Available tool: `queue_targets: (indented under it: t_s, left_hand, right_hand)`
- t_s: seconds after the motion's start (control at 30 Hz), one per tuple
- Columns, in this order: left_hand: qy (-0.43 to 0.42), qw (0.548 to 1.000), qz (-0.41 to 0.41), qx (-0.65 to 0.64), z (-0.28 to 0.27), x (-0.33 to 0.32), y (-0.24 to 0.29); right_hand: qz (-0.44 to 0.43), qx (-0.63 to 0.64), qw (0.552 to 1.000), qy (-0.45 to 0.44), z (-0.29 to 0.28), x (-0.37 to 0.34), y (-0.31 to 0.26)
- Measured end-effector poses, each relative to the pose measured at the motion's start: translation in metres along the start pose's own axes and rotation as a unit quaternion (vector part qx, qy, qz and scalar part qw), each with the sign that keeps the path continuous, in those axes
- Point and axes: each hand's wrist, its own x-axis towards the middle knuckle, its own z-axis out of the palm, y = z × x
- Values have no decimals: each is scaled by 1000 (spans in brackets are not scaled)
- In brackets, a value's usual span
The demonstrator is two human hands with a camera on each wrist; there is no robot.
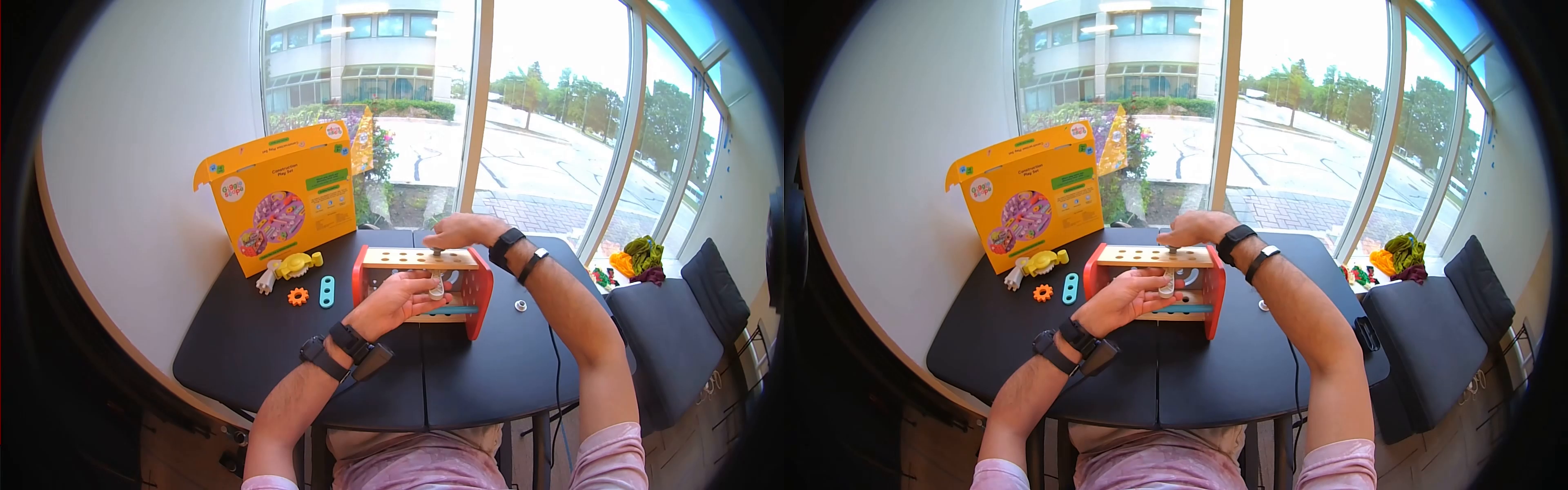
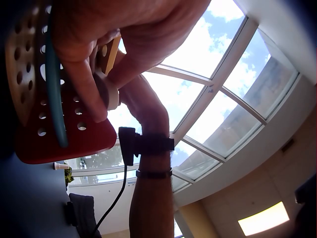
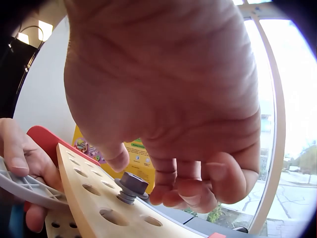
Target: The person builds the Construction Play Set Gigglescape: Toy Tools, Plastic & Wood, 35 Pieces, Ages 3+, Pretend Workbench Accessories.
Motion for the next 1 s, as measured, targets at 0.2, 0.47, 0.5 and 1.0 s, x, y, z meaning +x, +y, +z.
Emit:
queue_targets:
  t_s: [0.2, 0.47, 0.5, 1.0]
  left_hand:
    - [-4, 1000, -2, 3, 0, -1, 0]
    - [-6, 1000, -4, 0, -1, 0, 0]
    - [-6, 1000, -2, 0, 0, 0, 0]
    - [0, 1000, -4, 4, -2, 1, -2]
  right_hand:
    - [10, -27, 999, -16, 1, 2, 0]
    - [23, -17, 999, -14, -1, -5, -5]
    - [10, -11, 1000, -6, -1, -6, -5]
    - [13, -18, 1000, -13, 3, -2, -1]
